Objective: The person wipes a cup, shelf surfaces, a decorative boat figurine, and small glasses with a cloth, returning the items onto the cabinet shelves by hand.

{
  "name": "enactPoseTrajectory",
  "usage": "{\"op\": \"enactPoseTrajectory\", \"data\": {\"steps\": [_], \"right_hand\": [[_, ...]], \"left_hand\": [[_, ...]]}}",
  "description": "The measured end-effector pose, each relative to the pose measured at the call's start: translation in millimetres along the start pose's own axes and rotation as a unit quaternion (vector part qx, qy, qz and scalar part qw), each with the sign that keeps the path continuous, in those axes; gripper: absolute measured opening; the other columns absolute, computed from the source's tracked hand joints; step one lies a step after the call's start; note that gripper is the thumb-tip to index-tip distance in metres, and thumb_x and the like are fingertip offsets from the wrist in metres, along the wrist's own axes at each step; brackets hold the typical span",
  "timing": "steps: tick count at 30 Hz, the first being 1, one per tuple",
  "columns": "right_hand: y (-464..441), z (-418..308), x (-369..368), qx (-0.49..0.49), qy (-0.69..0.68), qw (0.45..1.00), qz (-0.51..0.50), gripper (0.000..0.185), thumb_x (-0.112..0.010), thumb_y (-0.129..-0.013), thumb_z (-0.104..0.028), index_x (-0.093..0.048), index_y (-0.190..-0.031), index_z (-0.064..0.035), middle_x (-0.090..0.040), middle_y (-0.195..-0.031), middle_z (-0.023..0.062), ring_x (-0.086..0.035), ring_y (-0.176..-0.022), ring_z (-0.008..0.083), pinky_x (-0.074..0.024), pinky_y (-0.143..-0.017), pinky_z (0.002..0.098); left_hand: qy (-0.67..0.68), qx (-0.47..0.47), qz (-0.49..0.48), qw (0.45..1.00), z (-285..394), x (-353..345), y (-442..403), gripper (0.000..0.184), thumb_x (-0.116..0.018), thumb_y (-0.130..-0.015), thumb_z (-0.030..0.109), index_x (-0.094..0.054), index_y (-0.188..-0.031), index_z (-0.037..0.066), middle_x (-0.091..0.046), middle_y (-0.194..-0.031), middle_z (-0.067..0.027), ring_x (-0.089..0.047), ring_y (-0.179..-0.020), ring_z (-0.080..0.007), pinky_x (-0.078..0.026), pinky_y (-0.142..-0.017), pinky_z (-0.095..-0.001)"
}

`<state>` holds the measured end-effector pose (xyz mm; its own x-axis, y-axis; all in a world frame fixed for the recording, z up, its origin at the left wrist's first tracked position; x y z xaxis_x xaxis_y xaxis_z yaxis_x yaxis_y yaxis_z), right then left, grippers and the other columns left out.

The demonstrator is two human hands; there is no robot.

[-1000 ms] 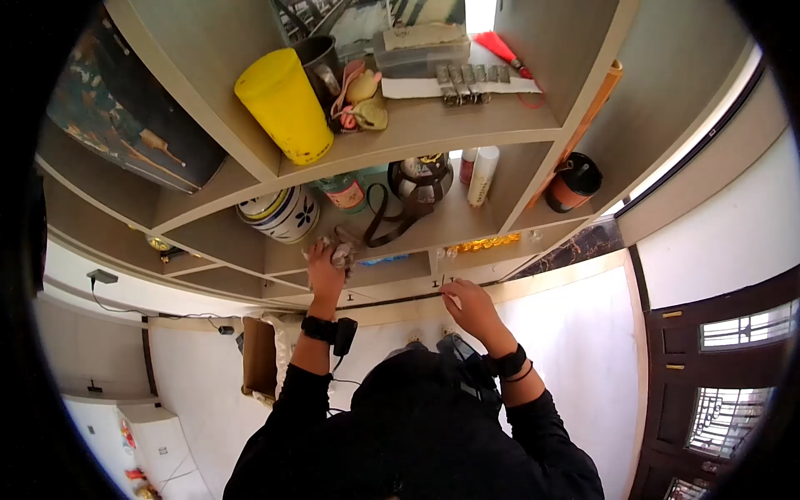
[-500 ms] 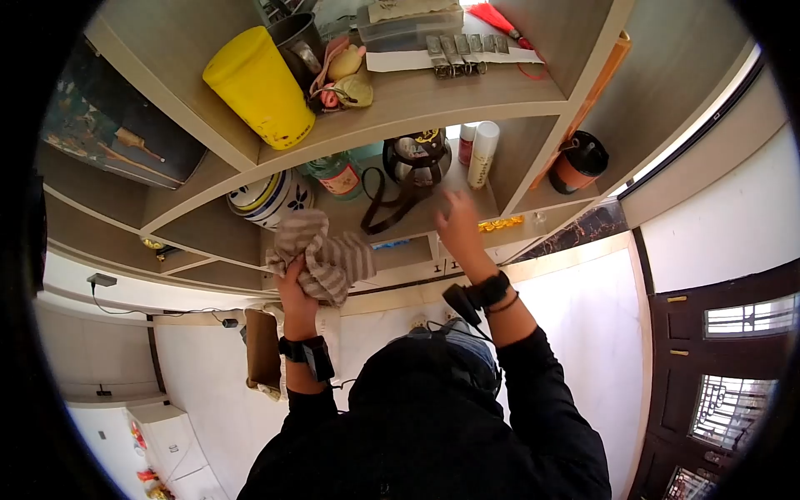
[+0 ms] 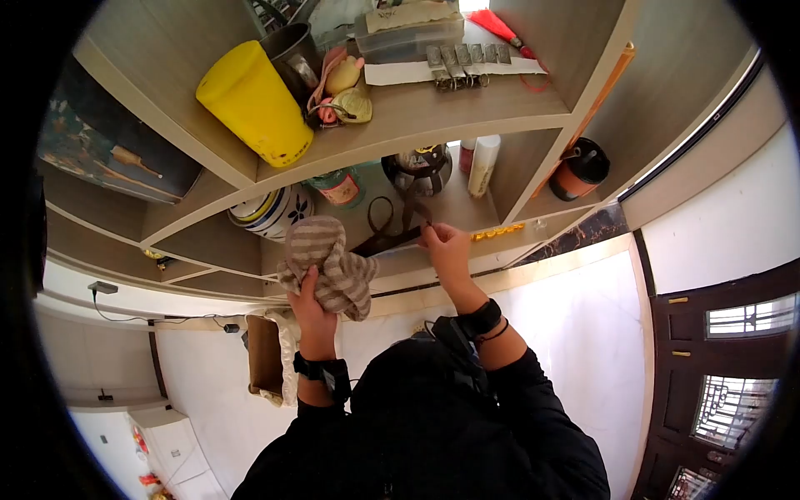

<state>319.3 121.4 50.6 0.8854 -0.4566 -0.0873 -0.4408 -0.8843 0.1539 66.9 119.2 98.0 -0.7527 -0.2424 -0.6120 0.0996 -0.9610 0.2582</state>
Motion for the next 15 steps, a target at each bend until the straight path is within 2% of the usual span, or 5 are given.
{"op": "enactPoseTrajectory", "data": {"steps": [5, 7, 9, 12, 15], "right_hand": [[18.8, 11.4, -27.0, -0.107, -0.187, 0.973, -0.088, 0.02, -0.054, -0.08, -0.016, -0.058, -0.076, 0.0027, -0.06, -0.073, 0.0089, -0.058, -0.067, 0.0155, -0.0459, -0.069, 0.0251], [24.0, 11.9, -38.4, -0.115, -0.261, 0.952, -0.116, 0.02, -0.053, -0.081, -0.015, -0.058, -0.083, 0.0035, -0.061, -0.076, 0.0079, -0.057, -0.071, 0.0139, -0.0441, -0.066, 0.0224], [31.6, 4.2, -45.1, -0.131, -0.301, 0.937, -0.118, 0.02, -0.051, -0.082, -0.015, -0.057, -0.085, 0.0032, -0.06, -0.082, 0.0077, -0.057, -0.075, 0.0137, -0.044, -0.069, 0.0233], [36.3, 0.4, -53.2, -0.152, -0.366, 0.909, -0.13, 0.02, -0.048, -0.084, -0.015, -0.055, -0.09, 0.0025, -0.059, -0.09, 0.007, -0.056, -0.08, 0.0129, -0.0435, -0.073, 0.0242], [35.8, 2.7, -60.0, -0.162, -0.4, 0.89, -0.147, 0.019, -0.047, -0.085, -0.015, -0.054, -0.092, 0.0012, -0.057, -0.093, 0.0063, -0.055, -0.083, 0.0121, -0.0427, -0.075, 0.0242]], "left_hand": [[-0.351, -0.221, -0.026, 0.91, 26.3, -29.5, 26.9, 0.028, -0.056, -0.078, 0.008, -0.048, -0.101, -0.003, -0.051, -0.104, -0.0091, -0.048, -0.089, -0.011, -0.042, -0.072, -0.0259], [-0.381, -0.257, -0.092, 0.883, 20.0, -50.9, 26.6, 0.033, -0.058, -0.071, 0.0, -0.051, -0.103, 0.001, -0.049, -0.102, -0.0139, -0.049, -0.088, -0.0156, -0.042, -0.069, -0.0283], [-0.58, -0.373, -0.226, 0.688, 0.9, -99.5, 43.7, 0.057, -0.058, -0.058, -0.006, -0.049, -0.112, 0.011, -0.044, -0.098, -0.0165, -0.047, -0.086, -0.0267, -0.042, -0.065, -0.0341], [-0.64, -0.448, -0.23, 0.581, -26.1, -108.1, 38.8, 0.071, -0.057, -0.05, -0.006, -0.048, -0.115, 0.019, -0.04, -0.095, -0.0166, -0.042, -0.084, -0.0357, -0.04, -0.062, -0.0379], [-0.666, -0.446, -0.216, 0.558, -31.4, -98.7, 33.3, 0.071, -0.058, -0.05, -0.004, -0.047, -0.117, 0.018, -0.04, -0.097, -0.0163, -0.041, -0.087, -0.0367, -0.04, -0.062, -0.0394]]}}
Point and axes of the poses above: each hand's wrist, its own y-axis away from the middle knuckle, its own x-axis out of the back of the hand, z = x × y, the point moved 10 cm from there along -y, towards the middle knuckle
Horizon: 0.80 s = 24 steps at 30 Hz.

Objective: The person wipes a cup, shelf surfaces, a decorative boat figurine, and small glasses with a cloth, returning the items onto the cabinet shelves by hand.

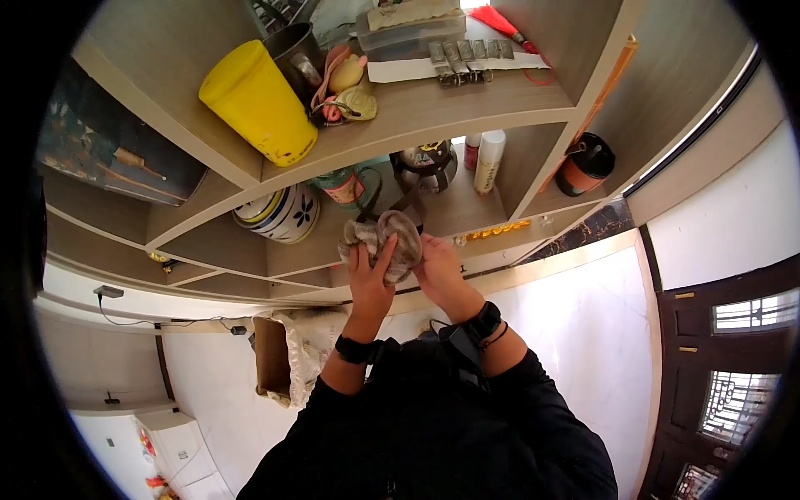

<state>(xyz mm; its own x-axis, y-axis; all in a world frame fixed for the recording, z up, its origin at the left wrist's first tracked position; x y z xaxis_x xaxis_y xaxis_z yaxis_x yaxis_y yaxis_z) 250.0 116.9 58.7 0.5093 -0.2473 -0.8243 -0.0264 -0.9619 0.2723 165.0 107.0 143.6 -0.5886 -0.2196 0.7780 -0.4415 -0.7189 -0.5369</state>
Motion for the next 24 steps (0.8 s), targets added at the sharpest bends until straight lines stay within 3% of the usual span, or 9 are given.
{"op": "enactPoseTrajectory", "data": {"steps": [4, 6, 9, 11, 12, 14, 17, 19, 24], "right_hand": [[-7.5, 4.1, 6.0, 0.018, -0.056, 0.997, -0.049, 0.014, -0.048, -0.084, -0.015, -0.054, -0.086, -0.0019, -0.058, -0.092, 0.0056, -0.055, -0.083, 0.0139, -0.042, -0.079, 0.026], [-7.8, -7.9, -4.0, 0.045, -0.048, 0.996, -0.063, 0.015, -0.047, -0.084, -0.014, -0.054, -0.087, -0.0019, -0.058, -0.089, 0.0069, -0.055, -0.083, 0.0161, -0.0397, -0.084, 0.0316], [-7.4, -18.8, -5.4, 0.068, -0.039, 0.995, -0.062, 0.016, -0.045, -0.085, -0.015, -0.054, -0.087, -0.002, -0.059, -0.086, 0.0088, -0.056, -0.082, 0.0195, -0.0377, -0.088, 0.039], [-7.5, -17.5, -4.2, 0.06, -0.04, 0.996, -0.048, 0.016, -0.045, -0.085, -0.016, -0.054, -0.087, -0.0022, -0.059, -0.084, 0.0094, -0.057, -0.081, 0.0208, -0.0379, -0.088, 0.0407], [-6.4, -16.4, -6.7, 0.05, -0.04, 0.997, -0.047, 0.017, -0.046, -0.084, -0.017, -0.054, -0.088, -0.0025, -0.059, -0.084, 0.0096, -0.056, -0.081, 0.021, -0.038, -0.088, 0.0411], [-4.6, -12.5, -6.8, 0.04, -0.039, 0.997, -0.045, 0.018, -0.046, -0.084, -0.018, -0.054, -0.088, -0.0027, -0.059, -0.084, 0.0098, -0.056, -0.082, 0.0211, -0.0381, -0.088, 0.0415], [-4.4, -3.9, -12.3, 0.027, -0.036, 0.997, -0.055, 0.016, -0.048, -0.084, -0.019, -0.051, -0.089, -0.0041, -0.057, -0.089, 0.0087, -0.056, -0.083, 0.0186, -0.043, -0.08, 0.0344], [-2.4, 11.3, -4.7, -0.029, -0.047, 0.998, 0.009, 0.015, -0.045, -0.085, -0.019, -0.051, -0.091, -0.0068, -0.057, -0.089, 0.0062, -0.055, -0.081, 0.0162, -0.0438, -0.074, 0.0313], [-3.6, 19.2, 7.3, -0.039, -0.029, 0.999, -0.007, 0.02, -0.042, -0.086, -0.017, -0.048, -0.101, -0.0064, -0.056, -0.093, 0.004, -0.054, -0.081, 0.0152, -0.0429, -0.07, 0.0279]], "left_hand": [[0.035, 0.054, -0.007, 0.998, -32.2, -1.4, 8.2, 0.067, -0.055, -0.054, -0.009, -0.049, -0.115, 0.017, -0.042, -0.098, -0.0209, -0.043, -0.087, -0.04, -0.04, -0.073, -0.0398], [0.067, 0.145, 0.024, 0.987, -80.8, 2.5, 15.6, 0.06, -0.056, -0.057, -0.006, -0.049, -0.113, 0.014, -0.044, -0.102, -0.0145, -0.05, -0.085, -0.0291, -0.046, -0.058, -0.0334], [0.279, 0.333, 0.094, 0.896, -133.3, 12.3, 36.6, 0.043, -0.055, -0.068, -0.004, -0.05, -0.11, 0.006, -0.05, -0.099, -0.0111, -0.054, -0.082, -0.0193, -0.047, -0.057, -0.0284], [0.481, 0.451, 0.287, 0.695, -153.7, 26.4, 68.7, 0.029, -0.053, -0.077, 0.001, -0.05, -0.106, -0.002, -0.054, -0.097, -0.0097, -0.052, -0.086, -0.0139, -0.047, -0.064, -0.027], [0.479, 0.452, 0.287, 0.695, -149.9, 31.2, 68.4, 0.029, -0.053, -0.077, 0.001, -0.05, -0.106, -0.002, -0.054, -0.097, -0.0097, -0.052, -0.086, -0.0139, -0.047, -0.064, -0.027], [0.363, 0.351, 0.284, 0.815, -123.9, 61.9, 49.4, 0.02, -0.057, -0.077, 0.009, -0.047, -0.087, -0.006, -0.045, -0.107, -0.0185, -0.053, -0.084, -0.0174, -0.048, -0.066, -0.03], [0.351, 0.166, 0.141, 0.911, -63.1, 47.8, 16.2, 0.033, -0.055, -0.074, 0.001, -0.052, -0.106, 0.003, -0.052, -0.102, -0.0131, -0.052, -0.09, -0.0226, -0.042, -0.076, -0.0329], [0.141, 0.015, 0.048, 0.989, -11.7, 33.2, -6.9, 0.048, -0.059, -0.063, -0.002, -0.053, -0.109, 0.012, -0.049, -0.104, -0.016, -0.048, -0.097, -0.0297, -0.042, -0.074, -0.0377], [0.039, 0.017, 0.012, 0.999, -3.6, -6.2, -11.4, 0.06, -0.057, -0.054, -0.005, -0.052, -0.11, 0.014, -0.045, -0.104, -0.0168, -0.043, -0.1, -0.0354, -0.04, -0.071, -0.0425]]}}
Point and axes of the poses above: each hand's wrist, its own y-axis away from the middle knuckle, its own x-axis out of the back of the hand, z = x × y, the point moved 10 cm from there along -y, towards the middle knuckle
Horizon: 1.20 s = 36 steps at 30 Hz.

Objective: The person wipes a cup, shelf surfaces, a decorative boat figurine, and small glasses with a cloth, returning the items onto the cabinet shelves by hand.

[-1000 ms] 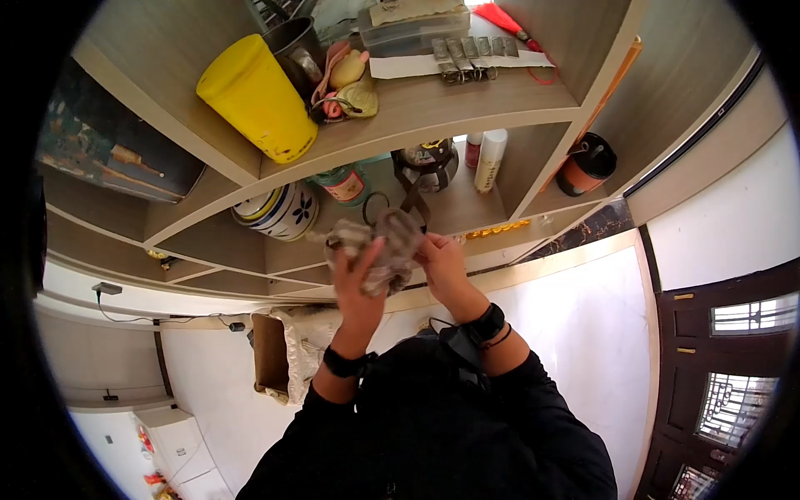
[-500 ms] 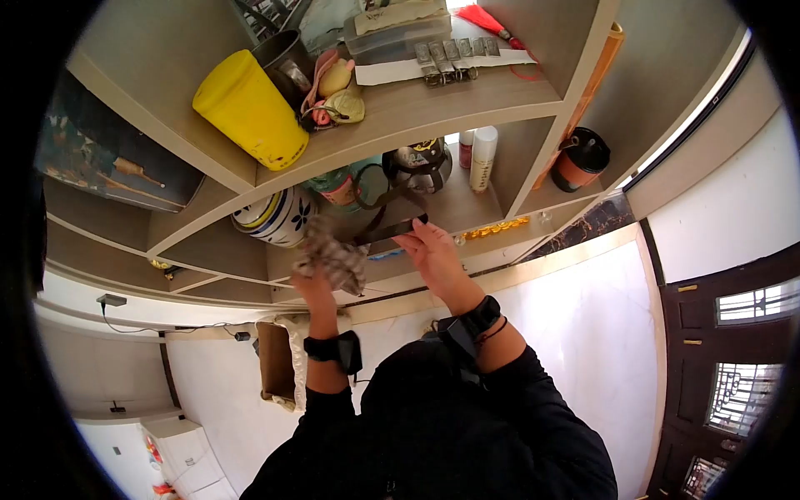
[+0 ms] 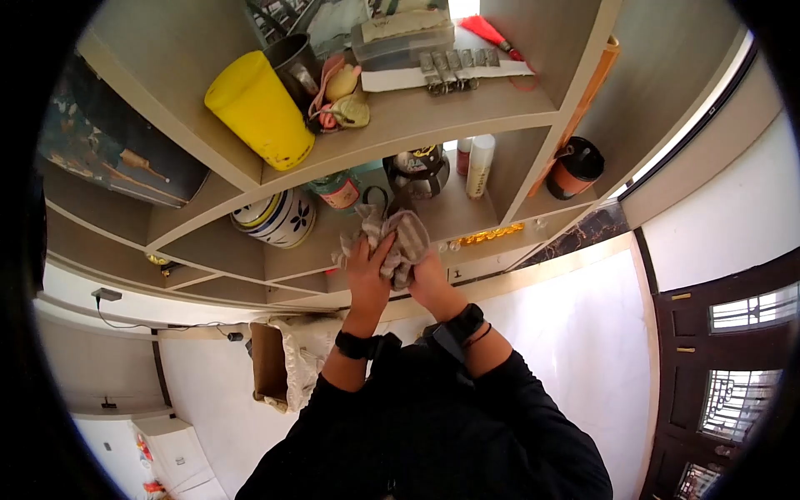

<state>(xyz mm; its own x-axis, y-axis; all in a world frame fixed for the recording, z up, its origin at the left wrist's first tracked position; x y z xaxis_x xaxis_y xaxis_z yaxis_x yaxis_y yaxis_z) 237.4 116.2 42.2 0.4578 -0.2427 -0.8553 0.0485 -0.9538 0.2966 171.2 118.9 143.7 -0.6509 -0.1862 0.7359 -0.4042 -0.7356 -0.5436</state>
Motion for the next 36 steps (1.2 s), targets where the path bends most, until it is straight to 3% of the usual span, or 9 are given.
{"op": "enactPoseTrajectory", "data": {"steps": [11, 18, 21, 23, 25, 33, 34, 35, 36], "right_hand": [[-6.3, 3.3, 8.8, 0.024, 0.04, 0.999, -0.01, 0.026, -0.039, -0.087, -0.018, -0.047, -0.106, -0.0027, -0.051, -0.106, 0.0068, -0.049, -0.095, 0.0179, -0.0392, -0.083, 0.0304], [-7.5, -20.8, 15.9, 0.033, 0.049, 0.998, 0.014, 0.021, -0.051, -0.083, -0.023, -0.051, -0.093, -0.0051, -0.052, -0.085, 0.0043, -0.051, -0.084, 0.0175, -0.0416, -0.077, 0.0335], [-8.5, -32.9, 38.8, 0.043, 0.095, 0.99, 0.095, 0.019, -0.052, -0.082, -0.023, -0.05, -0.088, -0.0045, -0.052, -0.078, 0.0049, -0.053, -0.076, 0.0177, -0.0438, -0.071, 0.0321], [-11.4, -40.2, 55.2, 0.051, 0.144, 0.975, 0.159, 0.02, -0.052, -0.082, -0.023, -0.05, -0.084, -0.0035, -0.053, -0.077, 0.0066, -0.054, -0.07, 0.0168, -0.0459, -0.066, 0.0282], [-17.0, -37.8, 57.7, 0.016, 0.22, 0.965, 0.144, 0.021, -0.052, -0.082, -0.022, -0.048, -0.083, -0.0021, -0.054, -0.076, 0.0101, -0.054, -0.066, 0.0176, -0.0475, -0.066, 0.0274], [-50.1, -12.4, 49.9, 0.05, -0.003, 0.992, 0.113, 0.012, -0.044, -0.083, -0.004, -0.048, -0.091, 0.0035, -0.055, -0.088, 0.0156, -0.056, -0.081, 0.0244, -0.0473, -0.069, 0.0309], [-38.9, -43.8, 4.4, 0.24, 0.392, 0.888, -0.032, 0.013, -0.044, -0.082, -0.001, -0.049, -0.092, 0.0041, -0.054, -0.091, 0.0149, -0.055, -0.085, 0.0227, -0.0462, -0.07, 0.03], [-15.1, -23.8, -42.0, 0.374, 0.701, 0.584, -0.166, 0.016, -0.043, -0.08, 0.001, -0.051, -0.094, 0.0047, -0.054, -0.093, 0.0141, -0.054, -0.089, 0.0209, -0.0451, -0.071, 0.0291], [-14.1, -21.0, -47.5, 0.375, 0.701, 0.585, -0.163, 0.016, -0.043, -0.08, 0.001, -0.051, -0.094, 0.0047, -0.054, -0.093, 0.0141, -0.054, -0.089, 0.0209, -0.0451, -0.071, 0.0291]], "left_hand": [[-0.089, -0.021, -0.043, 0.995, -19.3, -3.7, 21.3, 0.066, -0.06, -0.052, -0.004, -0.049, -0.114, 0.017, -0.046, -0.101, -0.0166, -0.044, -0.097, -0.0321, -0.039, -0.063, -0.0404], [-0.113, 0.088, -0.102, 0.984, -86.5, -6.2, 44.6, 0.06, -0.055, -0.056, -0.009, -0.051, -0.111, 0.011, -0.045, -0.108, -0.0196, -0.042, -0.1, -0.0375, -0.039, -0.076, -0.0459], [-0.088, 0.179, -0.014, 0.98, -121.2, 28.6, 55.7, 0.049, -0.055, -0.061, -0.004, -0.051, -0.108, 0.006, -0.045, -0.106, -0.0147, -0.048, -0.097, -0.029, -0.044, -0.07, -0.0383], [0.392, 0.356, 0.22, 0.819, -150.5, 62.4, 78.3, 0.041, -0.052, -0.067, -0.006, -0.051, -0.107, 0.003, -0.051, -0.101, -0.0116, -0.053, -0.09, -0.0208, -0.047, -0.065, -0.0315], [0.248, 0.442, 0.191, 0.841, -153.7, 101.5, 87.6, 0.032, -0.052, -0.078, 0.002, -0.048, -0.109, 0.001, -0.049, -0.104, -0.0095, -0.05, -0.088, -0.0167, -0.046, -0.07, -0.0305], [0.406, 0.452, 0.233, 0.76, -175.7, 76.6, 148.9, 0.03, -0.057, -0.075, 0.002, -0.045, -0.101, -0.007, -0.051, -0.098, -0.0122, -0.052, -0.083, -0.0174, -0.045, -0.069, -0.03], [0.407, 0.45, 0.229, 0.761, -170.8, 73.2, 150.2, 0.03, -0.057, -0.075, 0.002, -0.045, -0.101, -0.007, -0.051, -0.098, -0.0122, -0.052, -0.083, -0.0174, -0.045, -0.069, -0.03], [0.422, 0.459, 0.233, 0.746, -165.6, 67.9, 153.4, 0.03, -0.058, -0.074, 0.002, -0.044, -0.1, -0.006, -0.051, -0.098, -0.0118, -0.052, -0.084, -0.0178, -0.045, -0.069, -0.0306], [0.436, 0.468, 0.237, 0.732, -162.8, 63.7, 156.8, 0.031, -0.058, -0.074, 0.002, -0.044, -0.1, -0.006, -0.051, -0.098, -0.0114, -0.051, -0.085, -0.0182, -0.045, -0.069, -0.0312]]}}
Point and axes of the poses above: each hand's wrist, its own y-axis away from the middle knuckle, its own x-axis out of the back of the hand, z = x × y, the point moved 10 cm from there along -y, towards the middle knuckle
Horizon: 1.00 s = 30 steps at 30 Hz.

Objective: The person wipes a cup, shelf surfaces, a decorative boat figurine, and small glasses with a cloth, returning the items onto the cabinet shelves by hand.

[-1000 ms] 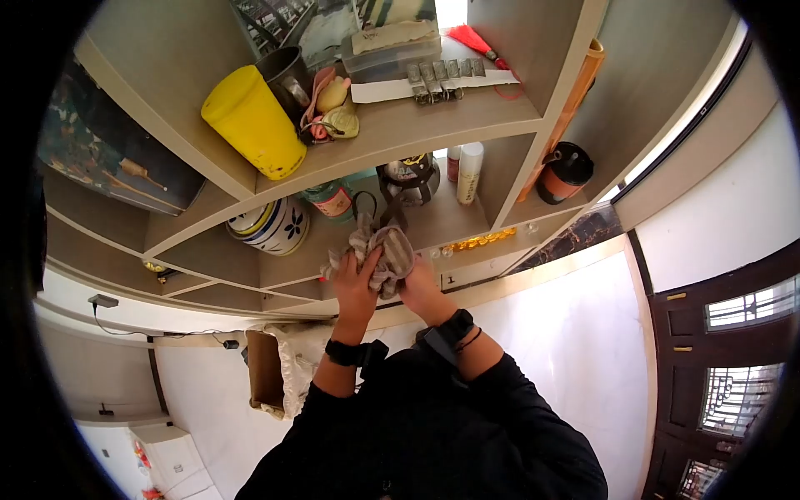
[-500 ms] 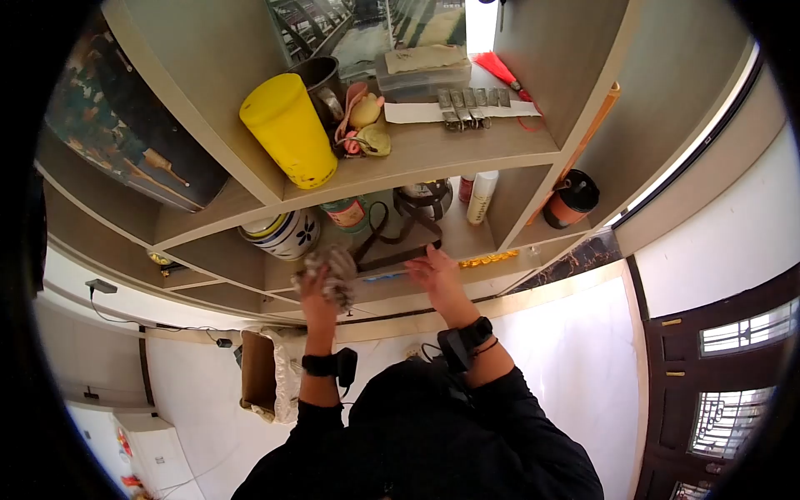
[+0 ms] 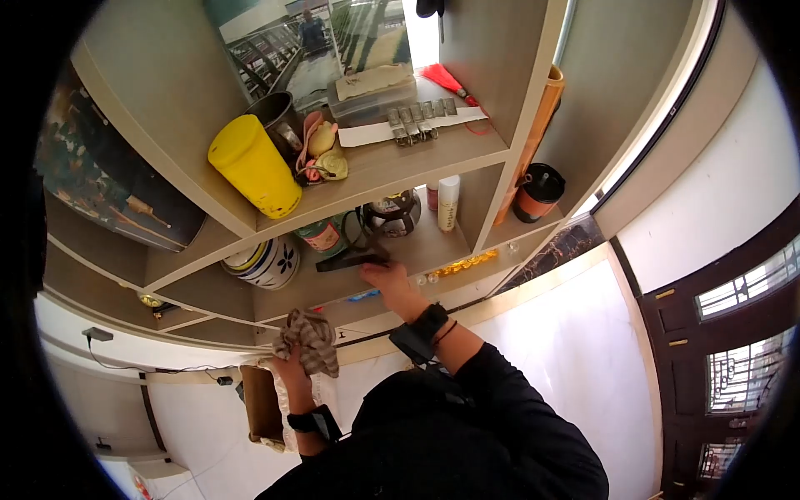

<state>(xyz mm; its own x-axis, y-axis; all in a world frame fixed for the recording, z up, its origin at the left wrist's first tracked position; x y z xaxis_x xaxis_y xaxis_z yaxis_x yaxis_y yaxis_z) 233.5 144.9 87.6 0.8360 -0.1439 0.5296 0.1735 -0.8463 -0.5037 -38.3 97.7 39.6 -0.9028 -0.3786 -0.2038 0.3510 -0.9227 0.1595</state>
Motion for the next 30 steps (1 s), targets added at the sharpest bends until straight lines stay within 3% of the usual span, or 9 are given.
{"op": "enactPoseTrajectory", "data": {"steps": [2, 6, 7, 8, 16, 18, 21, 28, 30], "right_hand": [[12.6, 46.0, -15.6, -0.305, -0.349, 0.882, 0.082, 0.019, -0.043, -0.078, 0.006, -0.053, -0.093, 0.0048, -0.052, -0.098, 0.0119, -0.052, -0.093, 0.0164, -0.0425, -0.074, 0.0274], [17.1, -1.5, 5.6, -0.107, -0.003, 0.993, -0.044, 0.024, -0.047, -0.076, 0.003, -0.048, -0.1, 0.0057, -0.052, -0.099, 0.011, -0.051, -0.095, 0.0169, -0.0403, -0.077, 0.025], [33.4, 21.9, 14.7, -0.318, -0.311, 0.893, 0.072, 0.029, -0.05, -0.075, 0.002, -0.044, -0.103, 0.0064, -0.052, -0.097, 0.0104, -0.051, -0.093, 0.0174, -0.0402, -0.076, 0.0245], [64.0, 33.0, -7.7, -0.48, -0.566, 0.647, 0.174, 0.035, -0.052, -0.074, 0.0, -0.041, -0.106, 0.0071, -0.052, -0.095, 0.0098, -0.052, -0.091, 0.0179, -0.0401, -0.075, 0.0241], [24.0, 52.8, -40.2, -0.304, -0.363, 0.879, 0.054, 0.031, -0.053, -0.071, -0.007, -0.047, -0.1, 0.0011, -0.052, -0.086, 0.0101, -0.053, -0.08, 0.0209, -0.0418, -0.071, 0.0305], [2.1, 39.7, -24.7, -0.204, -0.004, 0.977, 0.066, 0.037, -0.052, -0.069, -0.008, -0.047, -0.105, -0.0009, -0.052, -0.09, 0.0153, -0.051, -0.082, 0.0288, -0.0408, -0.072, 0.0369], [-18.5, 26.6, -18.2, -0.127, 0.146, 0.974, 0.116, 0.039, -0.052, -0.066, -0.007, -0.048, -0.105, -0.0002, -0.051, -0.092, 0.0184, -0.047, -0.085, 0.0354, -0.0396, -0.074, 0.0402], [13.0, 19.2, -2.3, -0.198, 0.078, 0.977, 0.03, 0.041, -0.053, -0.07, -0.005, -0.045, -0.109, -0.0019, -0.053, -0.092, 0.0151, -0.05, -0.084, 0.0301, -0.042, -0.072, 0.037], [46.4, 12.2, 17.9, -0.28, -0.202, 0.936, 0.07, 0.037, -0.05, -0.075, -0.001, -0.043, -0.112, -0.0011, -0.055, -0.089, 0.009, -0.055, -0.081, 0.0181, -0.0438, -0.069, 0.0292]], "left_hand": [[-0.009, -0.02, -0.028, 0.999, 2.3, -4.7, 1.4, 0.03, -0.057, -0.075, 0.003, -0.046, -0.101, -0.006, -0.051, -0.099, -0.0119, -0.051, -0.087, -0.0178, -0.044, -0.073, -0.0304], [-0.036, -0.036, -0.089, 0.995, 11.4, -11.3, -4.8, 0.029, -0.056, -0.076, 0.003, -0.049, -0.103, -0.006, -0.051, -0.102, -0.0123, -0.051, -0.089, -0.0165, -0.042, -0.077, -0.0291], [-0.034, -0.042, -0.1, 0.994, 12.6, -10.8, -7.1, 0.029, -0.055, -0.076, 0.003, -0.05, -0.103, -0.006, -0.051, -0.103, -0.0121, -0.051, -0.089, -0.0161, -0.041, -0.078, -0.0285], [-0.032, -0.042, -0.096, 0.994, 13.0, -9.5, -8.6, 0.029, -0.055, -0.076, 0.003, -0.05, -0.103, -0.006, -0.051, -0.103, -0.0121, -0.051, -0.089, -0.0161, -0.041, -0.078, -0.0285], [-0.036, -0.024, -0.073, 0.996, 2.2, -5.2, -20.7, 0.028, -0.056, -0.074, -0.001, -0.05, -0.101, -0.006, -0.053, -0.097, -0.0091, -0.05, -0.086, -0.0154, -0.04, -0.076, -0.0271], [-0.005, -0.006, -0.057, 0.998, -3.7, -0.4, -24.1, 0.027, -0.057, -0.073, -0.001, -0.051, -0.099, -0.005, -0.052, -0.1, -0.0089, -0.05, -0.086, -0.0154, -0.04, -0.075, -0.0269], [-0.019, 0.023, -0.06, 0.998, -8.2, 3.2, -26.2, 0.029, -0.057, -0.073, -0.002, -0.05, -0.101, -0.004, -0.05, -0.104, -0.01, -0.05, -0.087, -0.0161, -0.04, -0.076, -0.0272], [0.01, 0.051, -0.129, 0.99, -12.2, -10.3, -43.5, 0.035, -0.056, -0.073, -0.002, -0.043, -0.105, -0.004, -0.05, -0.102, -0.0108, -0.051, -0.089, -0.0181, -0.043, -0.074, -0.0298], [-0.02, 0.054, -0.127, 0.99, -30.1, -8.1, -54.5, 0.044, -0.055, -0.074, -0.003, -0.037, -0.114, -0.001, -0.047, -0.109, -0.0132, -0.051, -0.094, -0.0239, -0.046, -0.073, -0.0342]]}}
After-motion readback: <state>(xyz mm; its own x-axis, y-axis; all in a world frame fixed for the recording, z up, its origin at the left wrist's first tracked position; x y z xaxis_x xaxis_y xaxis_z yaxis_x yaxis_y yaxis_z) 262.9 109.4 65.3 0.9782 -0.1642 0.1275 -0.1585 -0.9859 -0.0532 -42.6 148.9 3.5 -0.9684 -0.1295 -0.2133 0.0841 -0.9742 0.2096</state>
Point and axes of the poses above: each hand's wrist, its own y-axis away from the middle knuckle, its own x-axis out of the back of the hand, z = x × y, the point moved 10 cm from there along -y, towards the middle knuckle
